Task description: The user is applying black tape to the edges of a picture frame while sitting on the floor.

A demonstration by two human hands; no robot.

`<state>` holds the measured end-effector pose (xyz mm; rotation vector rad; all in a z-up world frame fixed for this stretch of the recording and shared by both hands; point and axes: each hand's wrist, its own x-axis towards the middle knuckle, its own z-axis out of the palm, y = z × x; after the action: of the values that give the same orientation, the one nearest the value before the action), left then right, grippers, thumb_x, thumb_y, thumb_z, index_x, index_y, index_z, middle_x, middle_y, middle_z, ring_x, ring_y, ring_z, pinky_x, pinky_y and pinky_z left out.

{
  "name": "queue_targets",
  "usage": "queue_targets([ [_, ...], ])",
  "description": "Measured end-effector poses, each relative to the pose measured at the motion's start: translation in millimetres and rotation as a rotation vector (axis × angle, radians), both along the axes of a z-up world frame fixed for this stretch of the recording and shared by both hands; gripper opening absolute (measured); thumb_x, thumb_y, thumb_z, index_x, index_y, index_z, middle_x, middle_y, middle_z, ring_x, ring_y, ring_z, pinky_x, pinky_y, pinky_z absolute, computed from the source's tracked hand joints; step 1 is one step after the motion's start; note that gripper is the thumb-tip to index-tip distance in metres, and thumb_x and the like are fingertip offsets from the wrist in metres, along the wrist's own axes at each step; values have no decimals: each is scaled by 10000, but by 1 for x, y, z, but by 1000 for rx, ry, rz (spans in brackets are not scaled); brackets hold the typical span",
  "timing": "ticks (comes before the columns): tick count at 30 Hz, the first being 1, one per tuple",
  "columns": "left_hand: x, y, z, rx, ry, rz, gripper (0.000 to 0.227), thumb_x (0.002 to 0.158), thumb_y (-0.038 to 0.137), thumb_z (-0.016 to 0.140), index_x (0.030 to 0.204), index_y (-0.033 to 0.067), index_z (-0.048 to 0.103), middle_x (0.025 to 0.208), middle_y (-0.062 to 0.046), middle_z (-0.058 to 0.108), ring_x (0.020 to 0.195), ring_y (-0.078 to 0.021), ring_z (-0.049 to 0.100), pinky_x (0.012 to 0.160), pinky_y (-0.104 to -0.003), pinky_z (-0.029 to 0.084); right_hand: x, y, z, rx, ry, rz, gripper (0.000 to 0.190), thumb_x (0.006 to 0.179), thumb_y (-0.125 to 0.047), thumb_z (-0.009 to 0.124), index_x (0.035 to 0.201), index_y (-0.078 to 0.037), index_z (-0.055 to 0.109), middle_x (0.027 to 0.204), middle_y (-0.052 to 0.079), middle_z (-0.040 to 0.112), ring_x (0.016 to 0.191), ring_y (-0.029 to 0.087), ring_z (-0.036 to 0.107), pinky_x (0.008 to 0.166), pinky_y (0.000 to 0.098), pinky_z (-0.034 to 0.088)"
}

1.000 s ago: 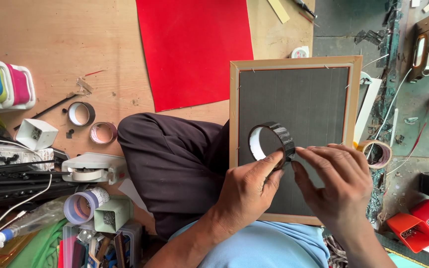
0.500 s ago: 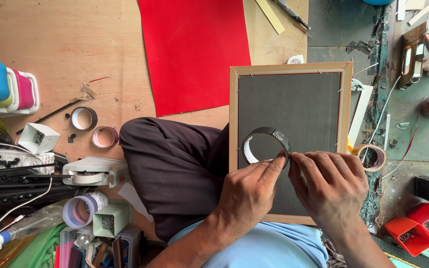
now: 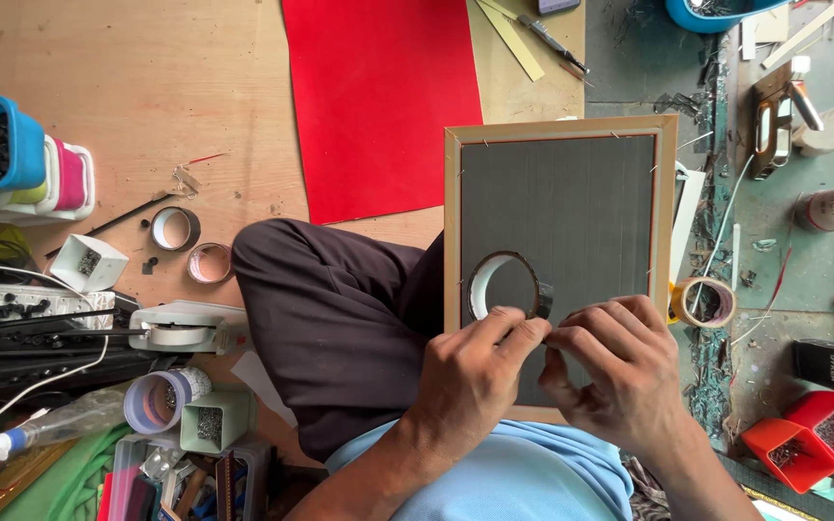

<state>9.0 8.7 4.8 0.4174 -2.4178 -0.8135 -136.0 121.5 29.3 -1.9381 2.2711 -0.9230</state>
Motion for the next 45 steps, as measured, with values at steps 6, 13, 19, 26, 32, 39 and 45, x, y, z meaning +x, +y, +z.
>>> queue_targets([
  [6,2,-11,40,-122,92,127,196,854,93,809,1036,103,737,1126,-76,633,1001,-258,650,837,-388,522,-7,16,5,-118,11,-195,268,745,-79,785,991,-69,679,980,64,691,967,272,673,930,418,489],
  [13,-4,-51,36,-175,122,242,140,860,169,832,959,154,735,964,30,665,975,-203,619,918,-426,393,-45,29,-50,22,-281,-755,574,1063,-257,708,1539,-85,437,1073,216,565,865,346,622,778,432,512],
  [19,-37,-88,-37,494,223,267,150,969,210,770,1007,70,731,1060,-63,757,1195,-234,686,1078,-388,499,-52,34,-98,213,-285,-758,596,1097,-269,592,1625,-109,366,942,233,678,810,408,687,679,487,517],
  [26,-76,-79,-64,1051,194,280,196,946,216,748,982,25,727,1114,-121,793,1053,-158,721,992,-316,549,-48,44,-105,270,-314,-834,552,1113,-257,556,1619,-111,392,971,233,670,789,413,672,667,488,507],
  [32,-80,-78,-59,758,163,289,103,964,140,734,965,38,719,1060,-116,798,1082,-224,757,1256,-486,352,-61,5,-50,222,-70,-749,577,954,-234,730,1462,-36,540,1130,201,626,935,368,651,803,456,537],
  [39,-97,-74,-44,589,92,351,68,926,108,757,923,71,700,866,-14,773,1125,-221,763,1275,-566,229,-82,-56,-42,-3,-232,-99,672,728,-271,859,1300,-33,600,1136,136,665,1099,334,660,1009,454,531],
  [45,-96,-91,-47,721,67,384,83,932,120,761,928,56,709,883,-43,786,1008,-195,781,1250,-506,310,-118,-60,-55,73,-266,100,613,742,-225,848,1297,-64,644,985,92,701,1042,309,706,942,421,562],
])
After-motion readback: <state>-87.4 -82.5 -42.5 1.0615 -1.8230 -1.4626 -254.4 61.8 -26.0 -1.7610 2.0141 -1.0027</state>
